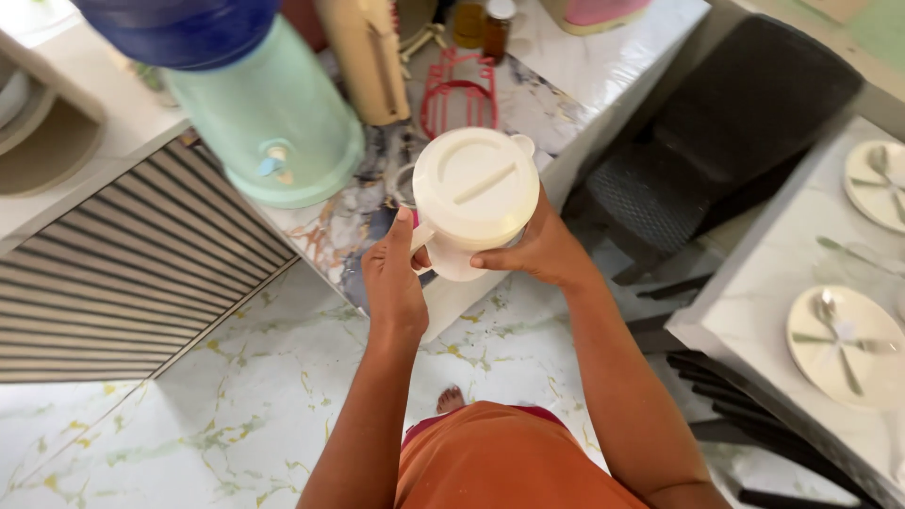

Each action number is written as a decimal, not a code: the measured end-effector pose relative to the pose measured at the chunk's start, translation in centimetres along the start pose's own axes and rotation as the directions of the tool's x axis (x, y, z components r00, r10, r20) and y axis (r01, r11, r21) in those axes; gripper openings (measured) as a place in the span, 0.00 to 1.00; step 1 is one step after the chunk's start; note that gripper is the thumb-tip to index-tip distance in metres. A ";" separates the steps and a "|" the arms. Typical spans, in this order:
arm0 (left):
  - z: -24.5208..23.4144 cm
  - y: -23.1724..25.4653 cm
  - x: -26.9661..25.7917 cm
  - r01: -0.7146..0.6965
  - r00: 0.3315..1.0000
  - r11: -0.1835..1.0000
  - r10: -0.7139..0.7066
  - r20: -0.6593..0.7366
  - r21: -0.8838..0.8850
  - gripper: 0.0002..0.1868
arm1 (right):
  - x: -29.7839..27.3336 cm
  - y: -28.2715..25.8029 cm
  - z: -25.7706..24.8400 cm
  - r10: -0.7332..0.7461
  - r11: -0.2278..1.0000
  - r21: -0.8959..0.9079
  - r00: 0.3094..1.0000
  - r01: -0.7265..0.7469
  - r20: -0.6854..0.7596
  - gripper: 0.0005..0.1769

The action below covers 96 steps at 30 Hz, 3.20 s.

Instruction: The recorder tidies a dining table by organizing plates, cutlery, and glassware, and then moves a thermos and pitchers.

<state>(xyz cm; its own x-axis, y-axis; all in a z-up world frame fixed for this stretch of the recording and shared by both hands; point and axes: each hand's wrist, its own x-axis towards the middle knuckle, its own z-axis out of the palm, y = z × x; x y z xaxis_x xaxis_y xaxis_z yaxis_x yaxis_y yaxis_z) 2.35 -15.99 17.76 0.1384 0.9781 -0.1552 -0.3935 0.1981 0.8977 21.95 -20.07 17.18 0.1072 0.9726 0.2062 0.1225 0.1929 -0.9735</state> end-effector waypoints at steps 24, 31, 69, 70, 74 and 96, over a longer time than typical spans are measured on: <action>12.8 -18.0 -16.0 0.312 0.942 0.948 -0.316 0.115 0.058 0.20 | -26.1 2.3 -13.9 0.225 0.974 0.099 0.903 -0.203 -0.367 0.67; 15.2 -22.8 -18.6 0.333 0.892 0.934 -0.357 0.279 0.130 0.20 | -33.0 3.9 -16.4 0.199 0.973 0.010 0.808 -0.233 -0.555 0.68; 25.1 -30.8 -49.2 0.329 -0.073 0.719 -0.627 0.776 0.612 0.22 | -67.2 -3.3 -13.5 -0.064 0.979 -0.048 -0.074 -0.196 -0.995 0.60; 25.4 -31.1 -50.7 0.332 -0.077 0.718 -0.625 0.777 0.612 0.22 | -68.4 -3.9 -13.8 -0.066 0.978 -0.050 -0.076 -0.200 -0.995 0.60; 26.1 -32.8 -56.3 0.354 -0.116 0.711 -0.612 0.783 0.608 0.21 | -74.1 -4.7 -14.7 -0.097 0.964 -0.072 -0.088 -0.255 -0.991 0.57; 34.2 -40.1 -72.1 0.273 -0.371 0.800 -0.425 0.826 0.534 0.22 | -90.2 -7.7 -21.2 -0.247 0.844 -0.049 -0.307 -0.533 -0.919 0.58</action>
<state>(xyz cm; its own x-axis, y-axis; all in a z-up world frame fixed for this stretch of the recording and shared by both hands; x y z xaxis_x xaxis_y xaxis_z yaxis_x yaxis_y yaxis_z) 39.24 -96.66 7.01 0.8664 -0.4990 0.0167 0.2083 0.3917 0.8962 32.24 -112.04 8.15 0.8436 -0.4653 0.2680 0.0948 -0.3623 -0.9272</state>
